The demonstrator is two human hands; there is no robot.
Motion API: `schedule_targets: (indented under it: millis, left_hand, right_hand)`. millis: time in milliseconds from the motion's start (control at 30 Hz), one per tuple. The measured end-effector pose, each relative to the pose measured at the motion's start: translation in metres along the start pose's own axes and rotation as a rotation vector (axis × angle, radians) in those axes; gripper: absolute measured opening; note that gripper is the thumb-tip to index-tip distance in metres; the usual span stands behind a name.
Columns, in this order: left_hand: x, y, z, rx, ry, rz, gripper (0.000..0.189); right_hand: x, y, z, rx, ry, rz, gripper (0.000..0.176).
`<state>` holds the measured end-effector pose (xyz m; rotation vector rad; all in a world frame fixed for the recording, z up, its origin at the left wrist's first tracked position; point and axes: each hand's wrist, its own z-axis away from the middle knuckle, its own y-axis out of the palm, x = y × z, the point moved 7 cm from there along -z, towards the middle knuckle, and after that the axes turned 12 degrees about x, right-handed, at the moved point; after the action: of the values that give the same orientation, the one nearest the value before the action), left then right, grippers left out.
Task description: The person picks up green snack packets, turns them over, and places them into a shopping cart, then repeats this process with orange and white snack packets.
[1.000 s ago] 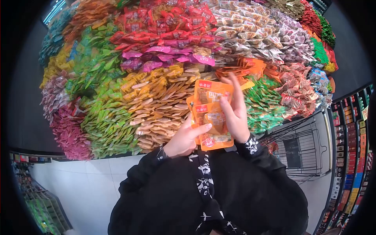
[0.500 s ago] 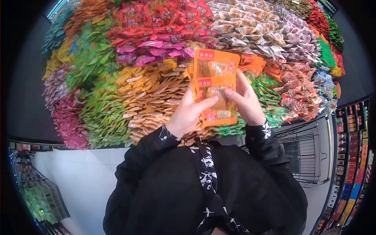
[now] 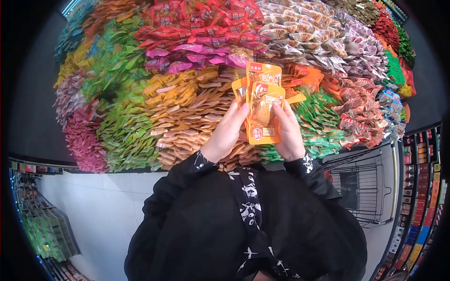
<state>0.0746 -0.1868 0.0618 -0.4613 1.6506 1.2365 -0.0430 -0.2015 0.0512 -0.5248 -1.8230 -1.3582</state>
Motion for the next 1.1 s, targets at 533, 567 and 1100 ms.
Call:
schedule_targets:
  millis: [533,567,1100]
  left_hand:
    - [0.018,-0.011,0.011,0.073,0.04,0.562,0.032]
    - [0.015,-0.01,0.013,0.093,0.035,0.503,0.032]
    - [-0.008,-0.028,0.028,-0.001,0.036,0.193,0.035]
  right_hand:
    - [0.011,0.005,-0.001,-0.013,-0.086,0.25,0.033]
    - [0.011,0.004,-0.001,-0.005,-0.073,0.233,0.033]
    - [0.006,0.002,0.005,0.093,0.065,0.19,0.031]
